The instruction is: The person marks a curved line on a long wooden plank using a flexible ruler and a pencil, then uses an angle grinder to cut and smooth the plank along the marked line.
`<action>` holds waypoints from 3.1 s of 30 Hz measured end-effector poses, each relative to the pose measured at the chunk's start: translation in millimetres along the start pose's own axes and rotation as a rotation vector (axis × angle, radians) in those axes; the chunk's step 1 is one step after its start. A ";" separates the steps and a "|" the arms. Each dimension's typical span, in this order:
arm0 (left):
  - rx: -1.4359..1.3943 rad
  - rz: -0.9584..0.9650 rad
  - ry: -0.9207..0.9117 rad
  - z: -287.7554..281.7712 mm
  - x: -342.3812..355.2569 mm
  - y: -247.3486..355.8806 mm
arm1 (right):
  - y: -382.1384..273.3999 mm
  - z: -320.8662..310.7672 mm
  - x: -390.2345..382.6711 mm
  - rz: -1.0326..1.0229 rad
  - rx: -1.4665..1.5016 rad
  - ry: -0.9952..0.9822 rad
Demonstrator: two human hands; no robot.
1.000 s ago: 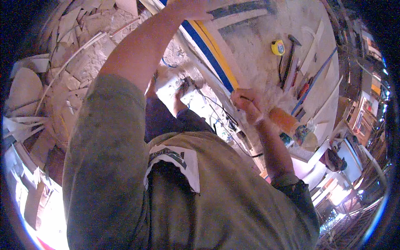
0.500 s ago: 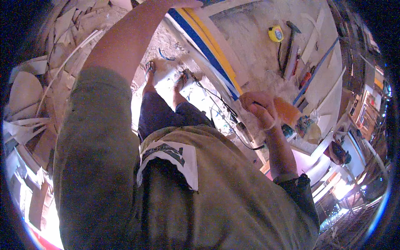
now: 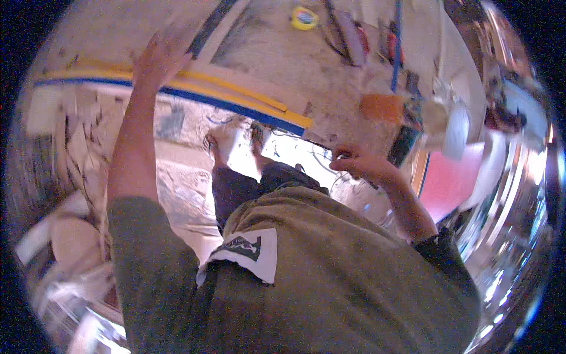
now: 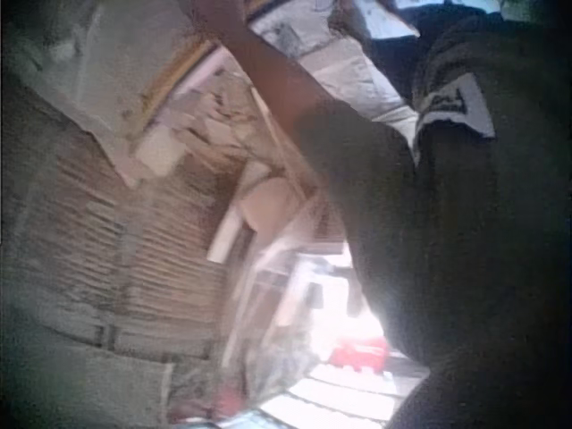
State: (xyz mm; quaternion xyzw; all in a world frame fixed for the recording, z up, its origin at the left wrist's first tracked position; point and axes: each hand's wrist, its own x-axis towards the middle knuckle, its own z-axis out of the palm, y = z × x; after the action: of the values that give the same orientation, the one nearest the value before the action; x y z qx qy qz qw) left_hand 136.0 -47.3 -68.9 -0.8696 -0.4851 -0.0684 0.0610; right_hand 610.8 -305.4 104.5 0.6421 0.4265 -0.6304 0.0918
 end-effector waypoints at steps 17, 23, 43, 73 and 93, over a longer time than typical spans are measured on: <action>-0.206 0.144 0.017 22.2 3.7 -39.0 | -35.6 106.9 54.2 -0.015 0.368 0.699; -0.478 -0.366 0.210 13.6 -14.5 -20.3 | -8.9 120.4 108.0 -0.379 0.394 0.958; -0.090 -0.256 -0.046 -88.2 -127.6 -161.8 | 107.0 200.8 77.4 -0.145 0.709 1.046; -0.168 0.155 -0.031 -164.7 -168.4 -171.9 | 268.3 342.0 130.6 0.222 0.319 1.238; -0.528 -0.682 0.594 -217.7 -43.2 -288.9 | 162.0 298.9 69.4 0.307 0.702 0.948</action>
State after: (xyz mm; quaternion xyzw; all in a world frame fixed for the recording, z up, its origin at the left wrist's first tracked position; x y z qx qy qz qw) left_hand -145.7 29.8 149.0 -0.5912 -0.6686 -0.4482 -0.0510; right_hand 488.7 -571.7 -81.4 0.8988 0.0902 -0.3585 -0.2354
